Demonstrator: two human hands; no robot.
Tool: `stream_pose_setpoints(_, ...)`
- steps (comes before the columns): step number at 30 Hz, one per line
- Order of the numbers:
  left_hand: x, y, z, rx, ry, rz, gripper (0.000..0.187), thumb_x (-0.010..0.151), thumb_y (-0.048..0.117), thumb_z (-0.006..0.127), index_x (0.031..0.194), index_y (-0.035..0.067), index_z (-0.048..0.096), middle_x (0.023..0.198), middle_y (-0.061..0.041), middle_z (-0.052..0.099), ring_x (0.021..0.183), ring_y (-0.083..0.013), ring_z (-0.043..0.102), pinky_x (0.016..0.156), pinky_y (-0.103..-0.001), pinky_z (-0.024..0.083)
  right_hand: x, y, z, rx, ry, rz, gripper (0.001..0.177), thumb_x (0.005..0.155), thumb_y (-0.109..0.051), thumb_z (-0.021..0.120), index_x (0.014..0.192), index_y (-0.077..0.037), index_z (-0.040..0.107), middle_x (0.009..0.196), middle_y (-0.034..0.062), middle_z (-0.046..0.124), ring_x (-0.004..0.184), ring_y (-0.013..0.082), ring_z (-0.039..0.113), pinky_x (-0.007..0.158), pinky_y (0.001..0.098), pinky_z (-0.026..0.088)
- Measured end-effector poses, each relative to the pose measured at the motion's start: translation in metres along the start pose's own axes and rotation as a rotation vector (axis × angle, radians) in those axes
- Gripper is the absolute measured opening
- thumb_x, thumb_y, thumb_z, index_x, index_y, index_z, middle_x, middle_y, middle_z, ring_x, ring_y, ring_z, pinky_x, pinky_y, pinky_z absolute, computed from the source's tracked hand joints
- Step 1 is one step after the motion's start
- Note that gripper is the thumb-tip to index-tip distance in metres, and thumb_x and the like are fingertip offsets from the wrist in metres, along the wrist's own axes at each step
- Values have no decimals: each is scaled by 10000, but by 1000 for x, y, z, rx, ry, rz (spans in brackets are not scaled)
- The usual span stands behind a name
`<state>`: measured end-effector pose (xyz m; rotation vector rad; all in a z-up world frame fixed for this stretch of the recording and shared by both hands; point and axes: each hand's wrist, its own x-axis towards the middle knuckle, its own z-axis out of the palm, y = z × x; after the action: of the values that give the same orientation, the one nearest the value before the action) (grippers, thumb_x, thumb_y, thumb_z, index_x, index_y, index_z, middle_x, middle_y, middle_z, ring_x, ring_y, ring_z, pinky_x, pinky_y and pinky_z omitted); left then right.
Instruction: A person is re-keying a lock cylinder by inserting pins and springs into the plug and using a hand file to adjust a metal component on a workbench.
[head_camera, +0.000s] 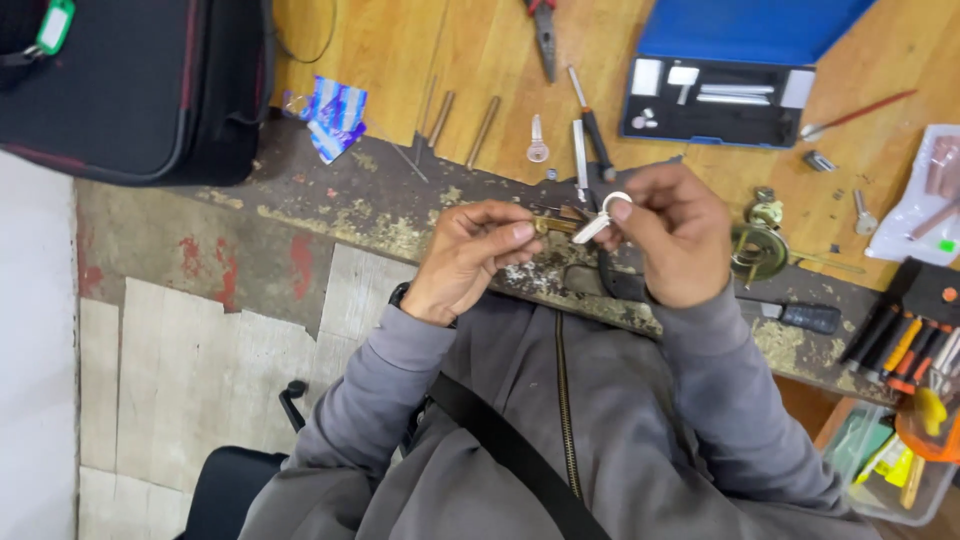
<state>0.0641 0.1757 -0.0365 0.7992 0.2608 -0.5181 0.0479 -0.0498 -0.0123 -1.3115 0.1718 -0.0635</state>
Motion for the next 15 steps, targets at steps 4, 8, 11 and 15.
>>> stream_pose_setpoints(4,5,-10,38,112,-88,16,244,883,18,799,1078,-97,710,887,-249,748,841,-294,778,727,-341,687,-19,-21,-21,-162,117,-115,149,955,112,713,1078,140,634,824,258,656,673,305,727,585,387,644)
stream_pose_setpoints(8,7,-12,72,178,-82,117,251,828,7,838,1022,-105,725,868,-252,746,830,-298,776,721,-353,672,-29,-50,-24,-448,111,-267,271,835,97,860,1082,104,749,862,213,703,732,202,661,622,351,588)
stream_pose_setpoints(11,9,-17,76,163,-91,127,247,832,14,838,1023,-98,729,874,-255,748,823,-300,779,711,-341,672,-29,-69,-30,-549,35,-364,181,853,88,845,1019,85,772,834,206,706,674,218,648,593,350,567)
stream_pose_setpoints(15,11,-17,76,117,-97,104,247,842,10,821,1034,-107,717,858,-257,745,799,-315,781,692,-322,671,-21,-79,-48,-514,-50,-390,22,956,105,735,958,126,728,833,226,660,688,250,641,630,350,572)
